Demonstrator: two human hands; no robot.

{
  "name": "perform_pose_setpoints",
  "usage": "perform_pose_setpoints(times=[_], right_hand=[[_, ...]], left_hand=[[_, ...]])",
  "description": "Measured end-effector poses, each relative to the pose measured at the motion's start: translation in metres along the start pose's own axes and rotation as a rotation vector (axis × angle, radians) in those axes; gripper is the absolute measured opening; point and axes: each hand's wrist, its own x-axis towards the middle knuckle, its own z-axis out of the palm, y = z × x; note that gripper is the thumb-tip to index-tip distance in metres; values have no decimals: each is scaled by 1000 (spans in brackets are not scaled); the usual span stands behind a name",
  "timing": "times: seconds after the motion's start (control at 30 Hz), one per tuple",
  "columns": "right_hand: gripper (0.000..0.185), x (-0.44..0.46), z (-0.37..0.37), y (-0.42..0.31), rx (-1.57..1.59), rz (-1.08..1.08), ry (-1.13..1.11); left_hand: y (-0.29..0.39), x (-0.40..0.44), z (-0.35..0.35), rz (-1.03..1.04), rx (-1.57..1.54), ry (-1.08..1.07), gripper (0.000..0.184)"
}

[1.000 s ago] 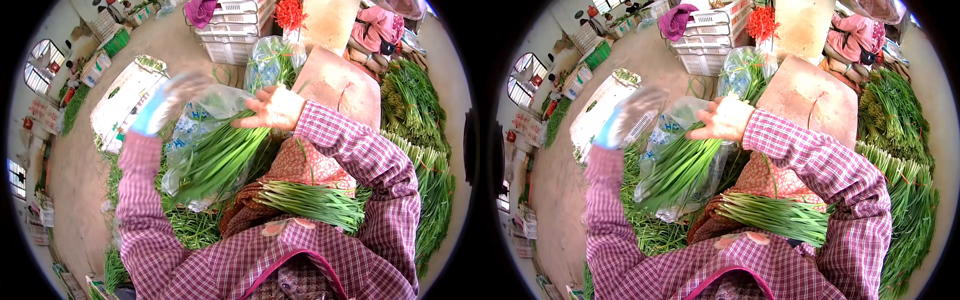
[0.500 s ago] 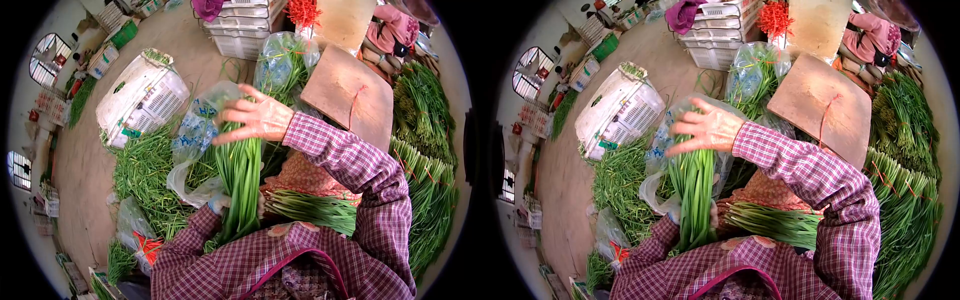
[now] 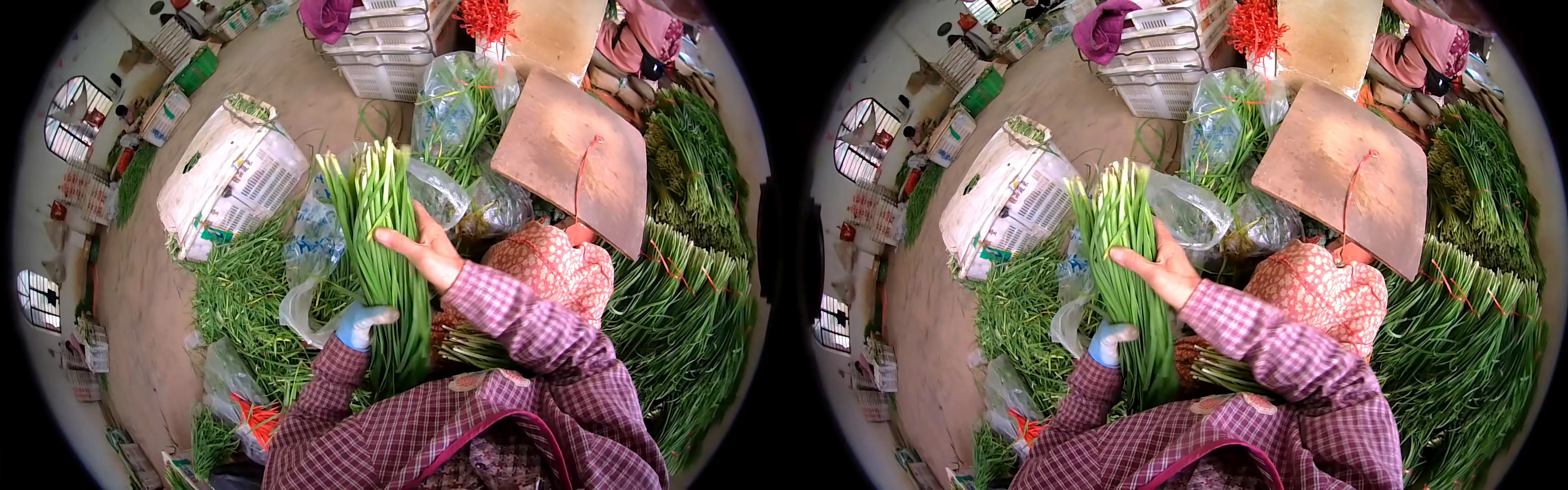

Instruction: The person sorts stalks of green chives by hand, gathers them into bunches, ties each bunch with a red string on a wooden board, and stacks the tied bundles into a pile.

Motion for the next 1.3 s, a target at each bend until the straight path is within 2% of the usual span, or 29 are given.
perform_pose_setpoints(times=[0.03,0.1,0.17,0.23,0.27,0.3,0.37,0.43,0.47,0.5,0.63,0.7,0.73,0.83,0.87,0.97,1.13,1.2,1.3], right_hand=[[76,-2,9,-6,124,33,46],[73,-10,21,-2,117,-102,82],[70,-9,20,19,-5,-198,45],[69,-7,22,24,-35,-226,41],[69,-7,24,22,-112,-266,56],[69,-6,24,19,-191,-307,72],[75,2,15,10,-280,-315,47],[81,14,6,4,-293,-285,-8],[85,11,-2,-11,-178,-143,-61],[81,20,-10,-9,-207,-180,-46],[68,31,-20,-31,-213,-239,-10],[58,37,-23,-38,-341,-179,-13],[53,40,-23,-37,-426,-244,46],[47,41,-25,-49,-380,-153,2],[35,40,-24,-51,-314,-162,24],[29,49,-32,-52,-230,-104,10],[23,49,-33,-50,-259,-201,66],[15,48,-35,-54,-463,-342,162],[12,56,-45,-62,-365,-418,279]], left_hand=[[16,-4,10,109,-112,-165,59],[18,-17,29,153,-386,-227,73],[22,-25,34,113,-333,-261,70],[41,-31,62,118,10,3,70],[45,-27,64,106,38,40,61],[52,-28,68,108,40,39,61],[70,-30,70,-51,-142,31,49],[76,-25,56,2,-128,-4,37],[81,-23,49,21,-73,-70,36],[86,-22,42,40,-17,-134,36],[71,-15,-2,43,92,-139,36],[77,-13,-4,21,137,-208,38],[86,-14,8,68,83,-251,37],[84,-14,-1,91,84,-271,39],[84,-13,-2,109,79,-277,39],[98,-21,13,110,56,-239,38],[101,-15,4,110,17,-330,36],[100,-14,3,105,4,-334,37],[94,-9,-6,95,-20,-375,38]])
